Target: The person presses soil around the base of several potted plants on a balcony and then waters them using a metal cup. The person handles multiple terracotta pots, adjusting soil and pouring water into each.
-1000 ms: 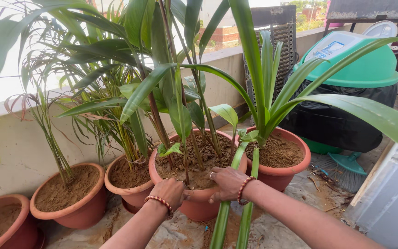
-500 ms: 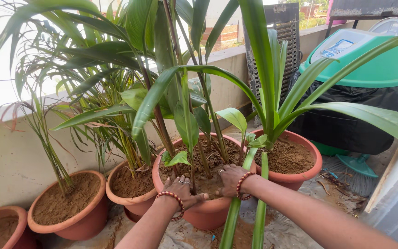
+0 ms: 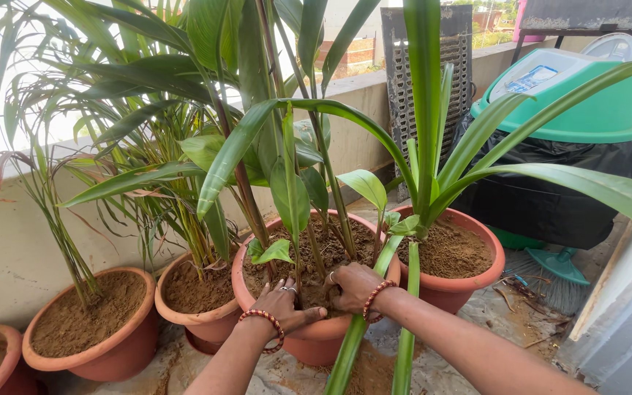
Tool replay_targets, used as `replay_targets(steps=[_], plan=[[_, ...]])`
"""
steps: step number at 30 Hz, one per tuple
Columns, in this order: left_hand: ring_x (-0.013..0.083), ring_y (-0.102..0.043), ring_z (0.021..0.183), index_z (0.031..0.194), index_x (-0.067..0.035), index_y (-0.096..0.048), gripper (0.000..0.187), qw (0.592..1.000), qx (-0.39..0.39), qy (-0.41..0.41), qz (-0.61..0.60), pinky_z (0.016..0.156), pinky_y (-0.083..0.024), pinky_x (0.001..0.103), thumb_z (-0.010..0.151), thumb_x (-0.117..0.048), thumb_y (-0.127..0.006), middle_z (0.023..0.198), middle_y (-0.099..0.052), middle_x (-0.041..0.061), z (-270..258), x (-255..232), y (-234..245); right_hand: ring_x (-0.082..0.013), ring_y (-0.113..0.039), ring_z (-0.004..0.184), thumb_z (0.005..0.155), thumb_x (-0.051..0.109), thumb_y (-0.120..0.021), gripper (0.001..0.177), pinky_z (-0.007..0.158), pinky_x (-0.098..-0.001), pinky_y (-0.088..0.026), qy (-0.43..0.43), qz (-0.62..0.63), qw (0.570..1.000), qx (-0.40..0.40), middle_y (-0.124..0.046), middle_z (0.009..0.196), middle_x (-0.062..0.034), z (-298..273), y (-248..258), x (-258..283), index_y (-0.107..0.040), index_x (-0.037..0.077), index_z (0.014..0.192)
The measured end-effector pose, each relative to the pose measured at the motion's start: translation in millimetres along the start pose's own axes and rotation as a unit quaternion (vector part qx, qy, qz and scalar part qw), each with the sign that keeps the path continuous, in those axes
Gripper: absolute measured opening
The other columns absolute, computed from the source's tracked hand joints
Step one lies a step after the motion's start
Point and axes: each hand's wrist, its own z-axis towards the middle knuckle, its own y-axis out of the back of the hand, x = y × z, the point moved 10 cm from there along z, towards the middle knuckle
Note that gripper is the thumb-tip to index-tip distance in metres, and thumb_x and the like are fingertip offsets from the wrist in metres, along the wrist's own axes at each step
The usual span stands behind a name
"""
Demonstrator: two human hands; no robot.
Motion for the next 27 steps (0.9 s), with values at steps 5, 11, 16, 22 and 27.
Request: replay_targets(steps=[5, 11, 16, 22, 27], plan=[[0.0294, -0.035, 0.152, 0.145, -0.002, -0.053, 0.106, 1.0, 0.0, 0.001, 0.006, 0.131, -0.016, 0.046, 0.075, -0.082, -0.054, 0.158, -0.043, 0.02, -3, 2, 6, -0.0375, -0.07, 0.101, 0.079, 0.014, -0.07, 0.029, 0.093, -0.047, -0.055, -0.05, 0.009, 0.996, -0.077, -0.075, 0.101, -0.0171, 11, 17, -17, -0.078, 0.014, 0.108], [0.0309, -0.024, 0.152, 0.153, 0.005, -0.028, 0.12, 0.995, -0.087, -0.038, 0.042, 0.123, -0.018, 0.046, 0.075, -0.077, -0.07, 0.162, -0.026, 0.023, 5, 0, 17, -0.0421, -0.068, 0.105, 0.072, 0.015, -0.079, 0.068, 0.093, -0.0459, -0.055, 0.018, 0.049, 0.997, -0.057, -0.07, 0.106, -0.0268, 35, 29, -15, -0.056, 0.003, 0.134], [0.0307, -0.034, 0.149, 0.152, 0.0, -0.034, 0.116, 0.995, -0.095, -0.035, -0.001, 0.123, -0.025, 0.045, 0.068, -0.065, -0.079, 0.158, -0.038, 0.019, 5, -6, 23, -0.0374, -0.069, 0.109, 0.059, 0.023, -0.088, 0.08, 0.093, -0.0409, -0.058, 0.002, -0.021, 0.995, 0.1, -0.071, 0.109, -0.0256, 49, 0, -13, -0.052, -0.005, 0.125], [0.0378, -0.041, 0.141, 0.14, -0.006, -0.054, 0.098, 0.977, -0.161, -0.122, -0.073, 0.117, -0.032, 0.045, 0.066, -0.062, -0.085, 0.149, -0.047, 0.023, -12, -22, 42, -0.0343, -0.07, 0.109, 0.055, 0.032, -0.091, 0.079, 0.094, -0.0391, -0.058, 0.007, -0.06, 0.989, 0.134, -0.071, 0.109, -0.0234, 54, -7, -7, -0.057, -0.006, 0.115], [0.0333, -0.059, 0.126, 0.129, -0.006, -0.061, 0.091, 0.982, -0.121, -0.032, -0.142, 0.107, -0.047, 0.041, 0.061, -0.062, -0.083, 0.13, -0.064, 0.018, -7, -6, 33, -0.0375, -0.068, 0.109, 0.061, 0.04, -0.088, 0.077, 0.094, -0.0406, -0.057, 0.016, -0.126, 0.983, 0.133, -0.072, 0.104, -0.0256, 49, -7, -8, -0.058, -0.007, 0.114]])
